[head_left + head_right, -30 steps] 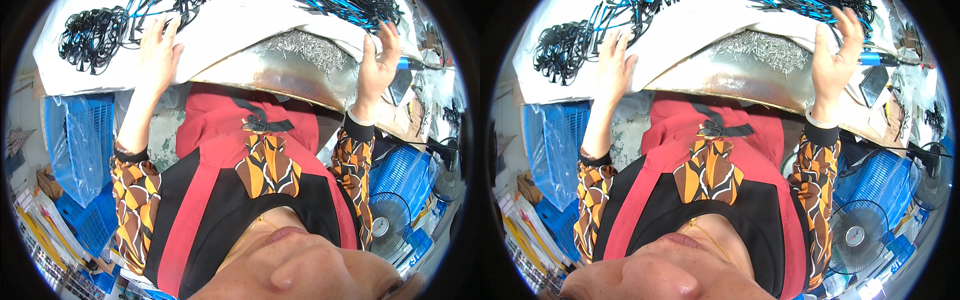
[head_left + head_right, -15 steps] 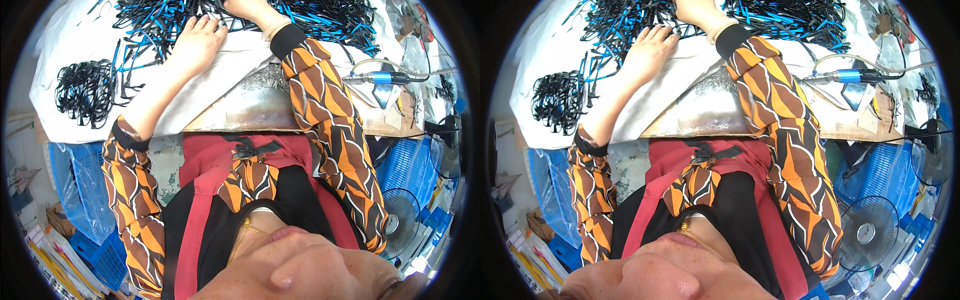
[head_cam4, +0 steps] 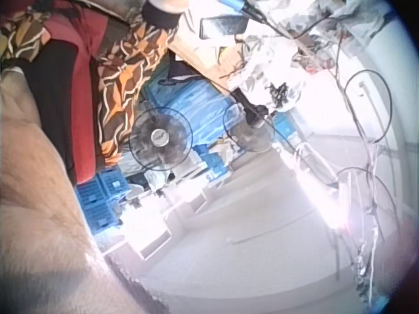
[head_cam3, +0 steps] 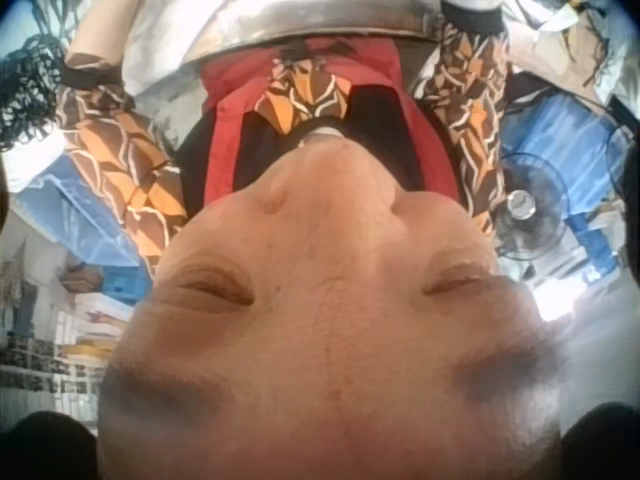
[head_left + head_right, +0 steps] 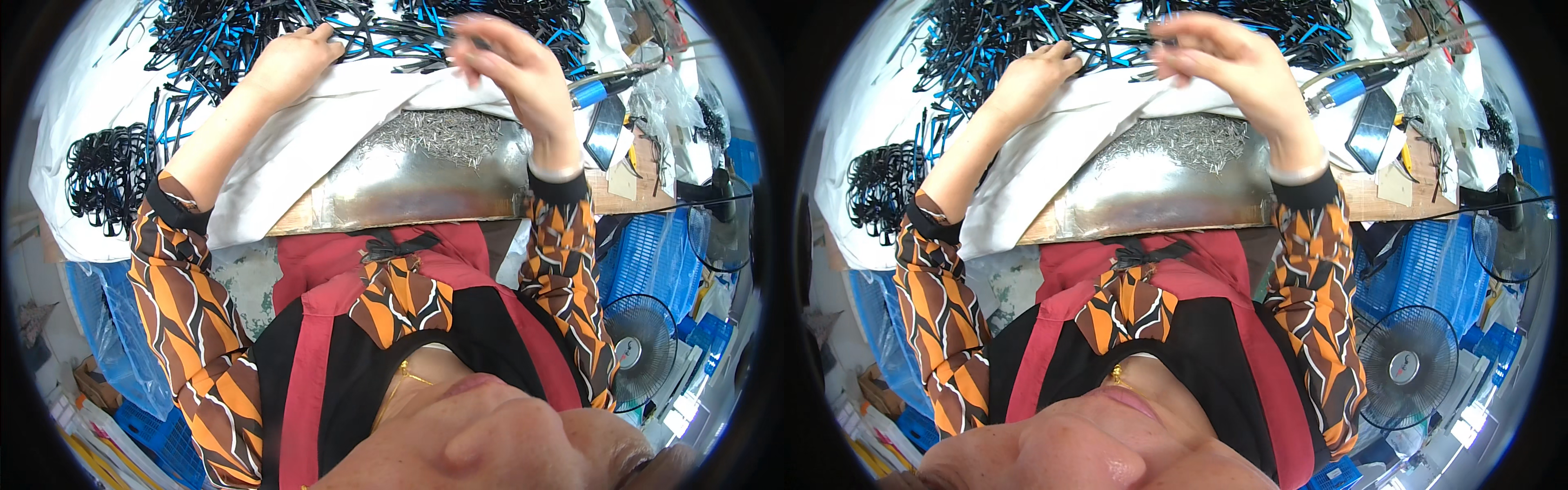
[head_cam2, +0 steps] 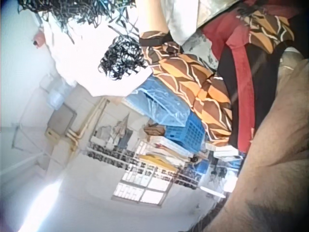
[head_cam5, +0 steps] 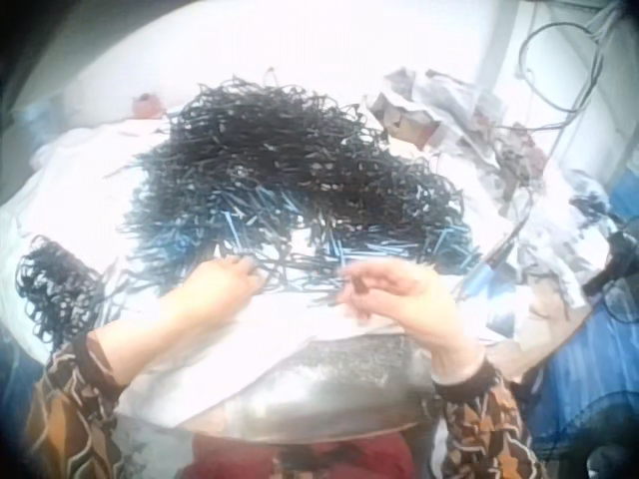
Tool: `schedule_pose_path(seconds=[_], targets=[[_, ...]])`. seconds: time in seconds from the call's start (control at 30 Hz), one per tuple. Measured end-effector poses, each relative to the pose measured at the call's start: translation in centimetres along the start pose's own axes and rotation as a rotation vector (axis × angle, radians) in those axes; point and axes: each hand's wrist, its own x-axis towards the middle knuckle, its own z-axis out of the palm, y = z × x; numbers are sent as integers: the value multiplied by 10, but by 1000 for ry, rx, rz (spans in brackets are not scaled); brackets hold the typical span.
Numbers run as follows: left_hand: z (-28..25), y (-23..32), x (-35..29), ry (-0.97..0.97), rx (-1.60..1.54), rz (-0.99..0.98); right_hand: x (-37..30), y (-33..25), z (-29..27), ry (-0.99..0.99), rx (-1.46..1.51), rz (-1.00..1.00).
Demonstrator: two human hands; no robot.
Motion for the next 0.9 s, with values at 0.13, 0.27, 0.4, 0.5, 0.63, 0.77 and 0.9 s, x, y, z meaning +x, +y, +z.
schedule_pose_path(seconds=[0.13,0.27,0.4,0.5,0.63,0.77,0.9], targets=[[-7,-8,-3,-37,9,-6,-62,-1,13,311,-516,-190],[-32,-26,14,91,-108,-181,-71,-7,4,440,-1127,-500],[-73,-54,36,394,-273,-412,-63,-19,-7,516,-1404,-593],[-100,-51,33,735,-374,-387,-59,-17,-13,570,-1425,-528],[-111,-9,0,635,-1147,-490,-61,22,-24,663,-1181,12],[-90,53,-63,370,-1505,-251,-64,78,-46,504,-1755,106],[-55,102,-94,332,-1684,-187,-43,99,-80,432,-1950,313]])
